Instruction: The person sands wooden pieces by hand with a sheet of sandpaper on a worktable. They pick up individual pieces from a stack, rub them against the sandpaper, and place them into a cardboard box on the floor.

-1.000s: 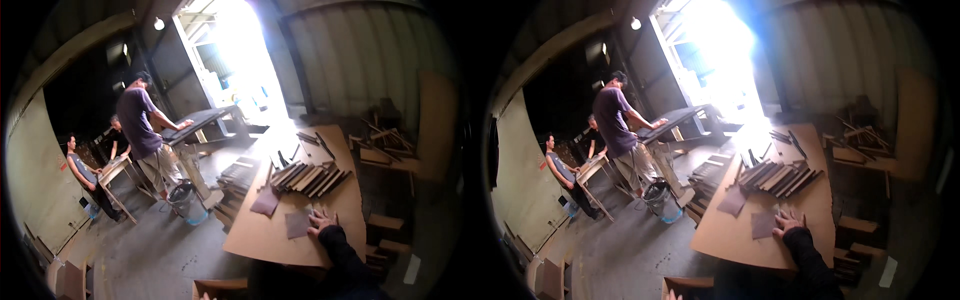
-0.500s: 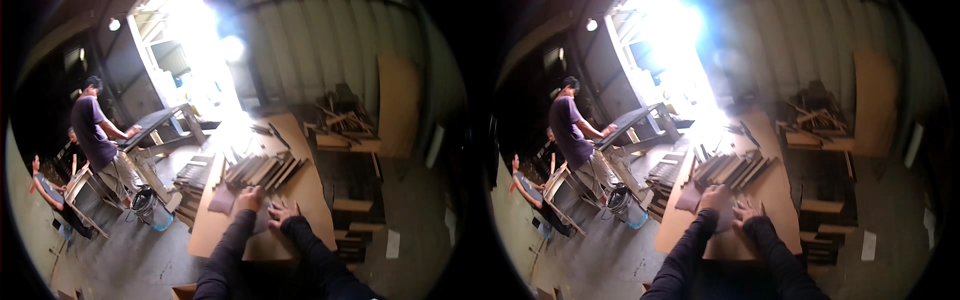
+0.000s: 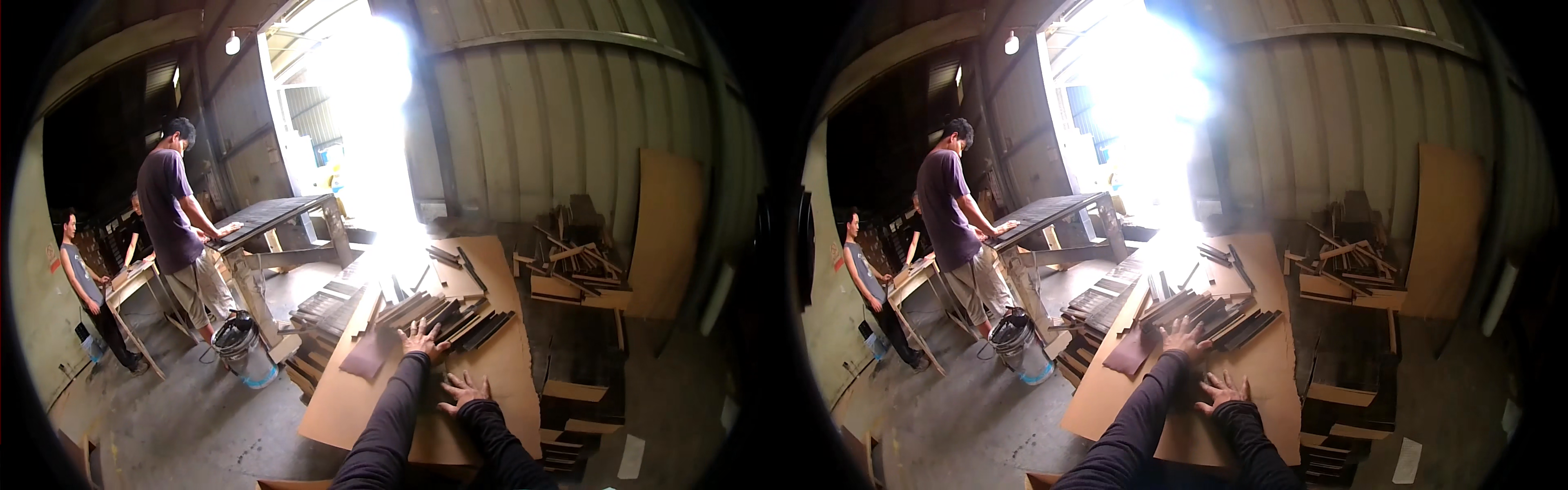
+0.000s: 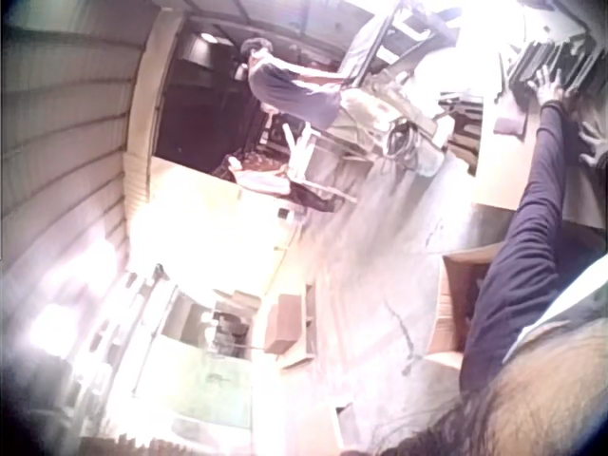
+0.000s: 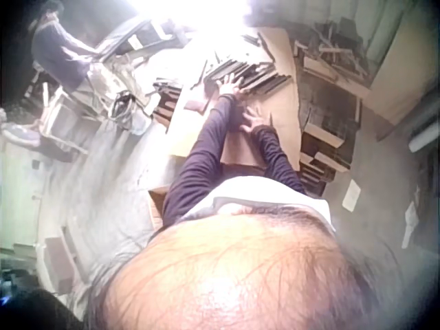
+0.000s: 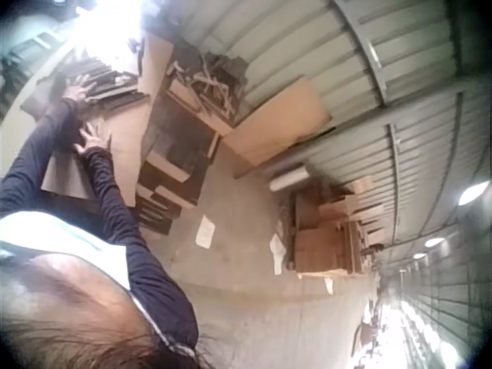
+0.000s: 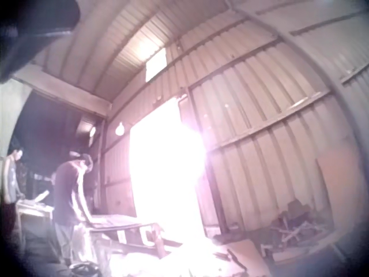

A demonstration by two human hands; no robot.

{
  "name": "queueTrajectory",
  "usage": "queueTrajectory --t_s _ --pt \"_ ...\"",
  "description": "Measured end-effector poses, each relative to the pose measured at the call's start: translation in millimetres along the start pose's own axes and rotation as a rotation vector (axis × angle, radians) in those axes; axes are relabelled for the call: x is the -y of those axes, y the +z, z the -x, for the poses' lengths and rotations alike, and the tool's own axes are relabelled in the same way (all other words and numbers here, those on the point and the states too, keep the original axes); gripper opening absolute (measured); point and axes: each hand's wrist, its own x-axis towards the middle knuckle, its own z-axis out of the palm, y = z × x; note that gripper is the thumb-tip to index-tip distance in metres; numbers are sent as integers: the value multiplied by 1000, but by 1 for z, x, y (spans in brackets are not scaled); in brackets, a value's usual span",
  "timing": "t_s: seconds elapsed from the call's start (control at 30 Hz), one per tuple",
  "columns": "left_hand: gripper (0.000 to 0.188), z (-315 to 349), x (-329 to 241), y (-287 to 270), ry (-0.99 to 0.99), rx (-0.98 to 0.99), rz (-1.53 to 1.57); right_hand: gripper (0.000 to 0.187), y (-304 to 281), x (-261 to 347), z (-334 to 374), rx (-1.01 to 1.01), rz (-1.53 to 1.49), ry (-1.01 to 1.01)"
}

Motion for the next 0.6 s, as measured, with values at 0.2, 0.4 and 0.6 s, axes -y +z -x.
queueTrajectory --t_s 0.2,0.4,0.6 --pt "48 -12 3 14 153 4 -188 61 -1 1 0 33 -11 22" --pt "21 -14 6 35 300 -362 -158 62 6 -5 -5 20 -27 7" --pt "19 -8 9 53 377 -499 -94 60 4 -2 -2 28 -27 13"
